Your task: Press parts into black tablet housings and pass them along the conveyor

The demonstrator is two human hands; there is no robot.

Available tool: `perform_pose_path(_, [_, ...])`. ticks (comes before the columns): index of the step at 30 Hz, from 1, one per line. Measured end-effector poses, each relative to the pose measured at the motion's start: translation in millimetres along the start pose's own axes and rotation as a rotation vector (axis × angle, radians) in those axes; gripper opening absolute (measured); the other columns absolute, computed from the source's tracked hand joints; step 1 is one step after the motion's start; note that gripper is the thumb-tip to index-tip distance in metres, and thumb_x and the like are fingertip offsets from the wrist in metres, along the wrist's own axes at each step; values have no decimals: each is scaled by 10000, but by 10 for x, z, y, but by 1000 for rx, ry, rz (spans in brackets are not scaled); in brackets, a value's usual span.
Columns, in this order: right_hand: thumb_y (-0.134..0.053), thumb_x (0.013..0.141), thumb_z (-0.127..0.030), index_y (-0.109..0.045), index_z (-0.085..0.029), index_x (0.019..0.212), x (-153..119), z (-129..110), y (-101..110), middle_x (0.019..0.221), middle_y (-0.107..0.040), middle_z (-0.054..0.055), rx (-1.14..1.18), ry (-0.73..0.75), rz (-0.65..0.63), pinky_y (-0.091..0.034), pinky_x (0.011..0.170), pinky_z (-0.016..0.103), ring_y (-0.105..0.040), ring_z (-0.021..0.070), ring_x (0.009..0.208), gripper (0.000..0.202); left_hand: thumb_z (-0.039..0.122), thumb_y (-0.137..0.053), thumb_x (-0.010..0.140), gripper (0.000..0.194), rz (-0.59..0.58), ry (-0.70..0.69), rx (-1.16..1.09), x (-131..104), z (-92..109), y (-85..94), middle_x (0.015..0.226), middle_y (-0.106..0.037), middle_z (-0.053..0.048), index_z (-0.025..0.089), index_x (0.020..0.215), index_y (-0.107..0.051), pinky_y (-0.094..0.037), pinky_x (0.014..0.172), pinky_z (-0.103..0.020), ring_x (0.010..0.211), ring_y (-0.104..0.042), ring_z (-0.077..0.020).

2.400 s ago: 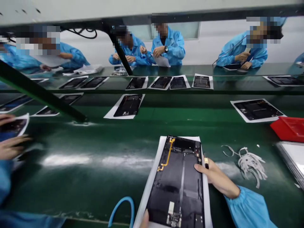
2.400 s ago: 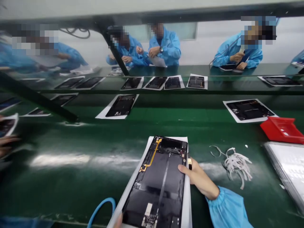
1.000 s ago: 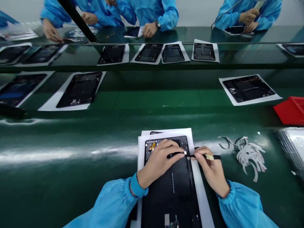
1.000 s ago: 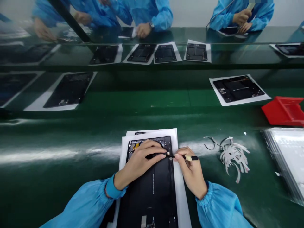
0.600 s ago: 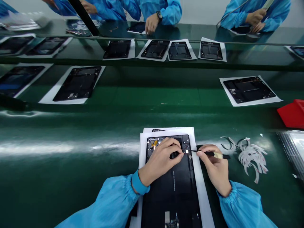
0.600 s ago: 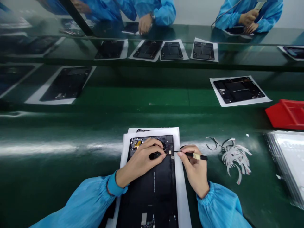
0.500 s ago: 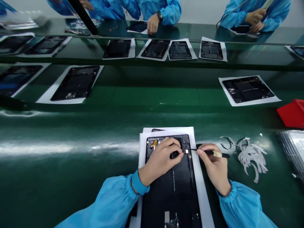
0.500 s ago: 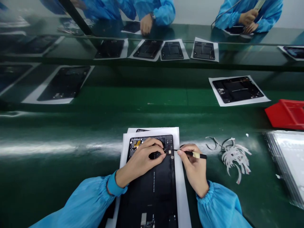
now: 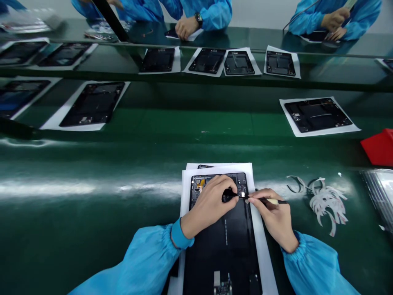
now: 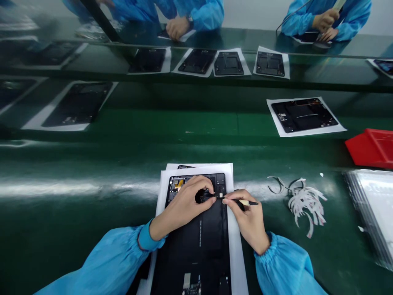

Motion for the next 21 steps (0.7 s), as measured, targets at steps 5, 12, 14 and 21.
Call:
perform_pose_path(5, [-710,814,-319,-683,-222,753,4,-6,-16,777,-712,34,-13,46,-32,-558,706,334,-679,210,763,118,105,-631,795,126,-11,11,-18,-1,-14,-1,927,-608,-11,205,826,-563,-447,815,-351,917,-564,-203])
perform_pose_path(12, [-689,839,-284,-672,-223,777,-1,4,43,799,-692,27,9,50,-75,-537,693,302,-665,193,784,89,106,-640,805,132,-24,25,-25,-3,-22,-4,970,-606,-13,211,845,-572,-445,856,-362,964,-562,-210])
perform_pose_path(14, [-692,835,-297,-671,-217,778,-2,25,67,798,-684,29,13,22,-70,-537,675,295,-662,193,785,101,103,-644,800,137,-25,30,-26,-1,-11,10,970,-609,-10,213,847,-576,-449,854,-357,970,-564,-211])
perform_pose_path(21, [-719,812,-275,-672,-206,765,-13,88,113,773,-682,26,-18,28,-23,-539,651,296,-657,189,754,96,91,-662,781,163,-32,61,-30,30,-25,-46,969,-618,-6,215,856,-587,-452,869,-378,963,-570,-217])
Point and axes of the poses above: each hand's wrist, its own x-axis towards the middle knuckle, its own y-axis out of the back of the hand, z = x × y, the point moved 4 cm from there along x, towards the middle knuckle
